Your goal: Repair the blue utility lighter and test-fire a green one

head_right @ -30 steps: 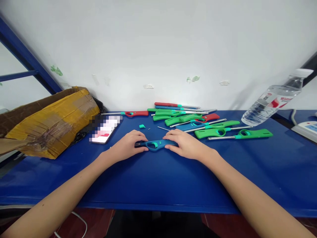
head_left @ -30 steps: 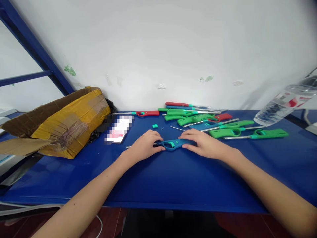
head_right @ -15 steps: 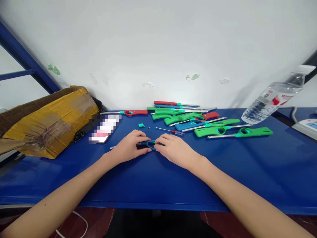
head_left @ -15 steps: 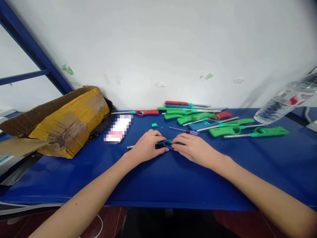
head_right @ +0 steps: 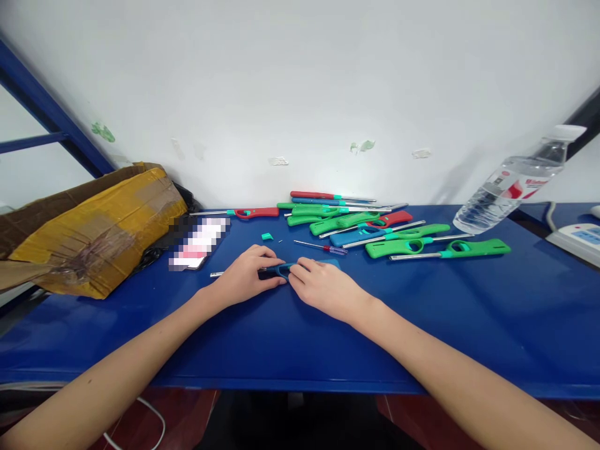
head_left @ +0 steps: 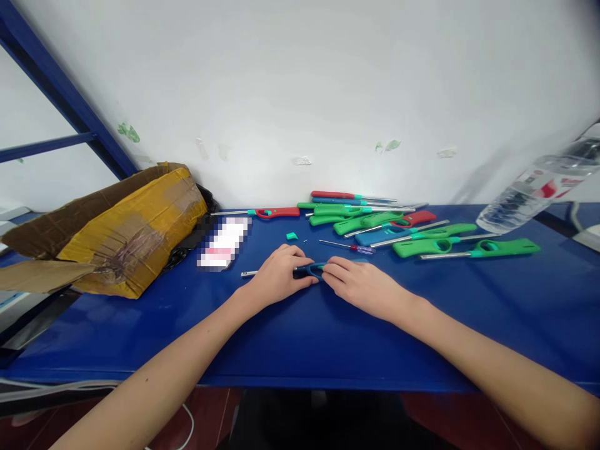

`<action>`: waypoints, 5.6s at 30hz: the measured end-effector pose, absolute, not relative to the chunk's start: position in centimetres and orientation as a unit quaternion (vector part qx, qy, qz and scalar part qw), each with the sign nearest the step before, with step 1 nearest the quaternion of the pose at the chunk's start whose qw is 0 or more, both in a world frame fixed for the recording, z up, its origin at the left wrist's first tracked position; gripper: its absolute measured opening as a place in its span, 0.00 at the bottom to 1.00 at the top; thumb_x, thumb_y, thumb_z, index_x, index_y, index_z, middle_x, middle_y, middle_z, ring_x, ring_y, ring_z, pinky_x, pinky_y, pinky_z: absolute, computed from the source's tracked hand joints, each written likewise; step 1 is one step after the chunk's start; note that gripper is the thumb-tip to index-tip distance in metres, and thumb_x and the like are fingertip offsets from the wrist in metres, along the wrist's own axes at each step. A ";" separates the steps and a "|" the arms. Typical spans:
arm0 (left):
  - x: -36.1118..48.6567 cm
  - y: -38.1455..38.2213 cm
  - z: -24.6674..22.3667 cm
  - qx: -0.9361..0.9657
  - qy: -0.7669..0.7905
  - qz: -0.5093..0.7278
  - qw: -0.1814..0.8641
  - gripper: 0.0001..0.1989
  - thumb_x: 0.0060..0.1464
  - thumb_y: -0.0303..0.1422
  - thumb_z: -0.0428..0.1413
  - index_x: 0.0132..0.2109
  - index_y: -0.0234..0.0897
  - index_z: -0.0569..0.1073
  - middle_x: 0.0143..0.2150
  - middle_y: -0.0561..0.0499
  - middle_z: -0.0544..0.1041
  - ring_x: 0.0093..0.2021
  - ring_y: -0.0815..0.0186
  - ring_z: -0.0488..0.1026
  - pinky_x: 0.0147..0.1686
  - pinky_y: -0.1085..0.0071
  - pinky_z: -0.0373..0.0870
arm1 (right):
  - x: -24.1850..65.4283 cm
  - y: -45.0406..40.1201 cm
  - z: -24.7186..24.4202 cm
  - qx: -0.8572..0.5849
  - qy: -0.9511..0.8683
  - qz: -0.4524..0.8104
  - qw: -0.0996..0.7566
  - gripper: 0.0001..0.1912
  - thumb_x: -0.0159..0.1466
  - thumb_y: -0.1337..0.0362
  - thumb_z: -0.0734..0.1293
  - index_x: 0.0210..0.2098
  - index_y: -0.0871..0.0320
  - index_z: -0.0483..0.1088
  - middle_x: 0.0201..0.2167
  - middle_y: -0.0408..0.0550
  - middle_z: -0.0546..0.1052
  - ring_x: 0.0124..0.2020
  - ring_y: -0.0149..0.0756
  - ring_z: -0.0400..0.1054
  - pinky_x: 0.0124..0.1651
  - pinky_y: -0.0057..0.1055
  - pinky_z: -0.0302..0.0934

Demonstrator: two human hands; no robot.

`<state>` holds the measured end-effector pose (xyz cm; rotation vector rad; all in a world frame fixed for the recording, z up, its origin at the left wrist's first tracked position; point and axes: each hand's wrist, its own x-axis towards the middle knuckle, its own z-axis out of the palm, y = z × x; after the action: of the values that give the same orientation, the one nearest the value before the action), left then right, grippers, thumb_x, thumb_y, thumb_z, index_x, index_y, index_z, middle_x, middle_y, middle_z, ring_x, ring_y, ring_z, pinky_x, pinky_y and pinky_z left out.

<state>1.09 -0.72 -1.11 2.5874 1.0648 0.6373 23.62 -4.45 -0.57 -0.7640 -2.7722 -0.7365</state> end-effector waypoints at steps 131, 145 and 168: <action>1.8 -2.4 -0.5 0.909 0.324 0.214 0.152 0.19 0.60 0.42 0.57 0.54 0.36 0.74 0.45 0.44 0.72 0.47 0.59 0.68 0.49 0.61 0.70 | 27.9 -2.7 0.0 -0.357 -0.911 0.056 0.198 0.10 0.68 0.62 0.63 0.43 0.58 0.76 0.40 0.53 0.78 0.42 0.41 0.73 0.51 0.41 0.68; 1.9 -2.5 -0.6 0.911 0.320 0.217 0.146 0.16 0.60 0.39 0.57 0.53 0.38 0.74 0.45 0.45 0.71 0.47 0.59 0.67 0.48 0.61 0.70 | 27.8 -2.8 0.1 -0.374 -0.903 0.077 0.198 0.10 0.68 0.62 0.62 0.43 0.57 0.74 0.40 0.52 0.77 0.40 0.40 0.72 0.46 0.38 0.69; 2.0 -2.6 -0.6 0.907 0.328 0.218 0.151 0.15 0.59 0.39 0.59 0.51 0.39 0.74 0.45 0.46 0.73 0.48 0.58 0.68 0.49 0.60 0.71 | 27.7 -2.9 0.4 -0.381 -0.899 0.087 0.197 0.11 0.70 0.64 0.60 0.45 0.57 0.73 0.40 0.52 0.77 0.41 0.41 0.72 0.44 0.38 0.69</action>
<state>1.98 -2.55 -0.60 2.6035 0.9407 0.6258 27.66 -2.93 0.38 -1.0678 -2.5180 0.2429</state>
